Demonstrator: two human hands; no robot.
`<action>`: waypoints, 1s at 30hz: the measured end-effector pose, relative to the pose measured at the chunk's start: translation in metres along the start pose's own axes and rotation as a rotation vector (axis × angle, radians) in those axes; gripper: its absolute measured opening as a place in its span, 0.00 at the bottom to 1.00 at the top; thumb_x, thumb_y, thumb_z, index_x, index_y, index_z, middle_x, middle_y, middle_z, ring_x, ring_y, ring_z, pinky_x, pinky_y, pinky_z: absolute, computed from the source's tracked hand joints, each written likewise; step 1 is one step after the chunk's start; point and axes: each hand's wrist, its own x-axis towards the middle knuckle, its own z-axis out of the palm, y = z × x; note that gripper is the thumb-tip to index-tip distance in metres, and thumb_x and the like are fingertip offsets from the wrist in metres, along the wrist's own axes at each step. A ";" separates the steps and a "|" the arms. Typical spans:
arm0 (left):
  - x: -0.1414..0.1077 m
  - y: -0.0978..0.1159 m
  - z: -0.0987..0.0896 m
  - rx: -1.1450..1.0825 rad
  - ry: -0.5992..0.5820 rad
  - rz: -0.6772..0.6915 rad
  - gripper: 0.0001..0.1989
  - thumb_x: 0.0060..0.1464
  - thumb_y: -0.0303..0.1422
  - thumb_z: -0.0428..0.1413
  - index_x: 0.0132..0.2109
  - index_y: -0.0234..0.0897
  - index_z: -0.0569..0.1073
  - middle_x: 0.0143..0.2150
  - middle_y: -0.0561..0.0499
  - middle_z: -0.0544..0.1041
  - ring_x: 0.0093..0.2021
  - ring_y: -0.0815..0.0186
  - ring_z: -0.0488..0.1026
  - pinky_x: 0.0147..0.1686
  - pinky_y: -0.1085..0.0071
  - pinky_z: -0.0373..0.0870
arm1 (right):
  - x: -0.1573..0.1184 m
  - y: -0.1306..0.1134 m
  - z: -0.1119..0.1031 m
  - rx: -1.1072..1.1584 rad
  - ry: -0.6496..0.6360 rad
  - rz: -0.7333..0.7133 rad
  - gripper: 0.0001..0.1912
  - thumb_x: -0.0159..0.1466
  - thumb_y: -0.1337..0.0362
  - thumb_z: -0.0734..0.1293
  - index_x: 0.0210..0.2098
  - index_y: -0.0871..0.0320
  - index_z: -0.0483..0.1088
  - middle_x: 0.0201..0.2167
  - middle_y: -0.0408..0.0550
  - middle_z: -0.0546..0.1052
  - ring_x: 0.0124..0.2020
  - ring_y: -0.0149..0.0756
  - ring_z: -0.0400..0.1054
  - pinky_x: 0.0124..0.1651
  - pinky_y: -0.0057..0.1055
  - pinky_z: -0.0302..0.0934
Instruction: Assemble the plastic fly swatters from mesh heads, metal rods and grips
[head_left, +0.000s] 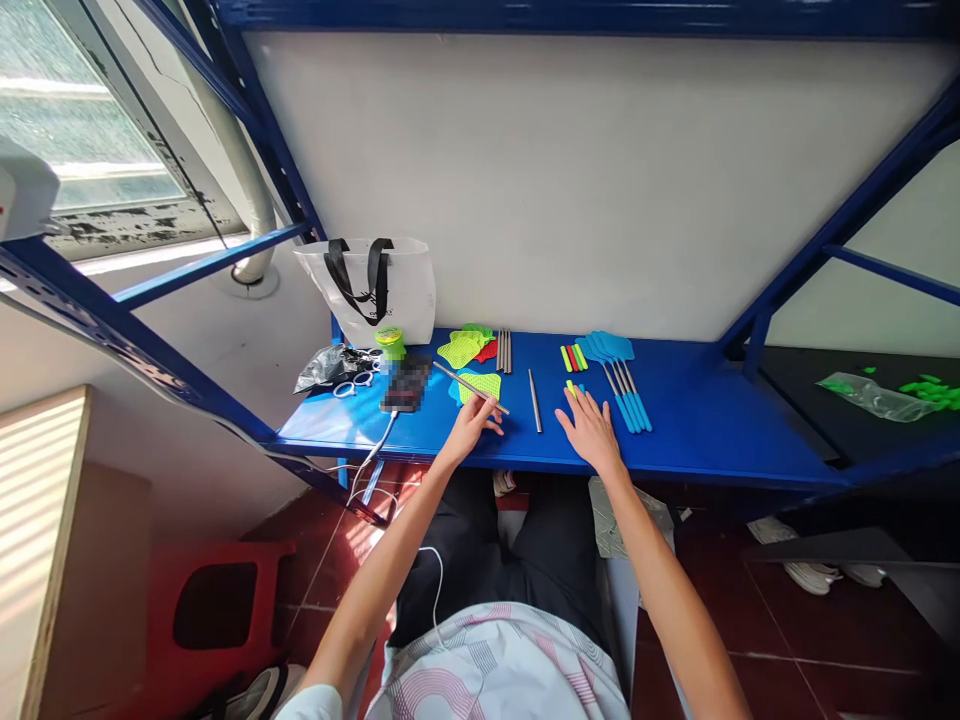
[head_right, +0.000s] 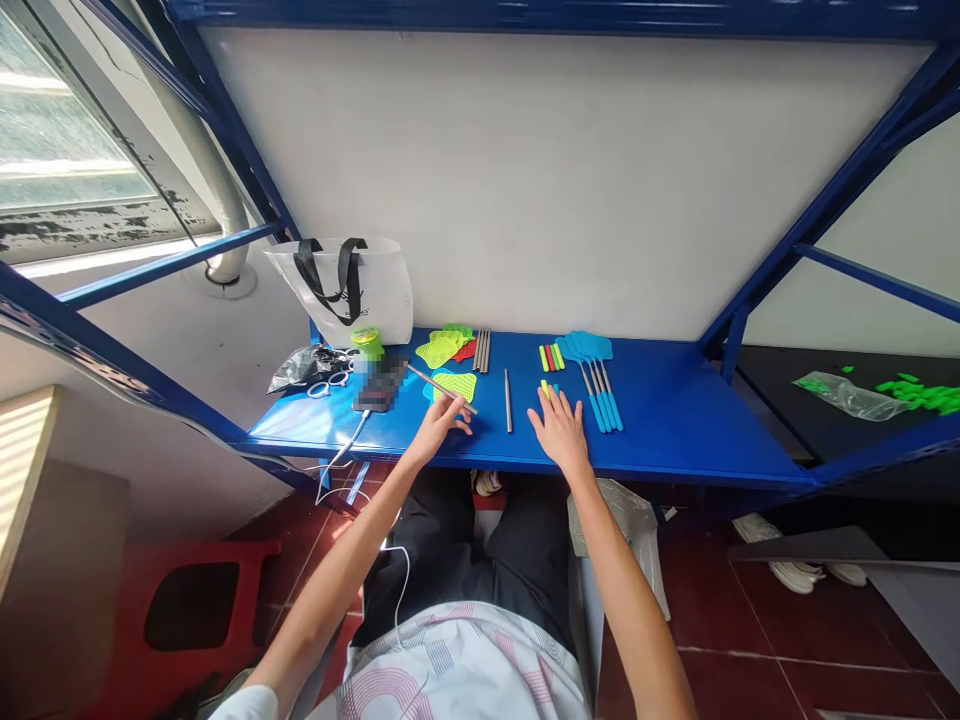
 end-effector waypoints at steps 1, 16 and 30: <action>0.001 0.000 -0.001 -0.042 0.016 -0.004 0.32 0.61 0.62 0.68 0.49 0.38 0.72 0.39 0.48 0.80 0.40 0.59 0.82 0.36 0.63 0.86 | 0.000 0.000 0.000 0.007 0.005 -0.006 0.39 0.83 0.40 0.47 0.85 0.50 0.55 0.85 0.52 0.55 0.86 0.56 0.47 0.84 0.69 0.38; -0.002 0.007 -0.003 -0.114 0.040 -0.021 0.31 0.58 0.56 0.73 0.51 0.36 0.74 0.42 0.43 0.86 0.42 0.57 0.86 0.36 0.64 0.87 | -0.006 -0.012 -0.022 0.345 0.264 -0.166 0.31 0.81 0.49 0.53 0.67 0.52 0.79 0.66 0.55 0.82 0.71 0.53 0.73 0.73 0.53 0.68; -0.003 0.008 0.000 -0.102 0.035 -0.008 0.27 0.57 0.54 0.74 0.47 0.36 0.78 0.42 0.42 0.87 0.41 0.57 0.86 0.34 0.66 0.85 | -0.016 -0.053 -0.006 0.576 0.186 -0.315 0.22 0.79 0.46 0.63 0.56 0.49 0.84 0.54 0.52 0.88 0.55 0.49 0.83 0.62 0.46 0.77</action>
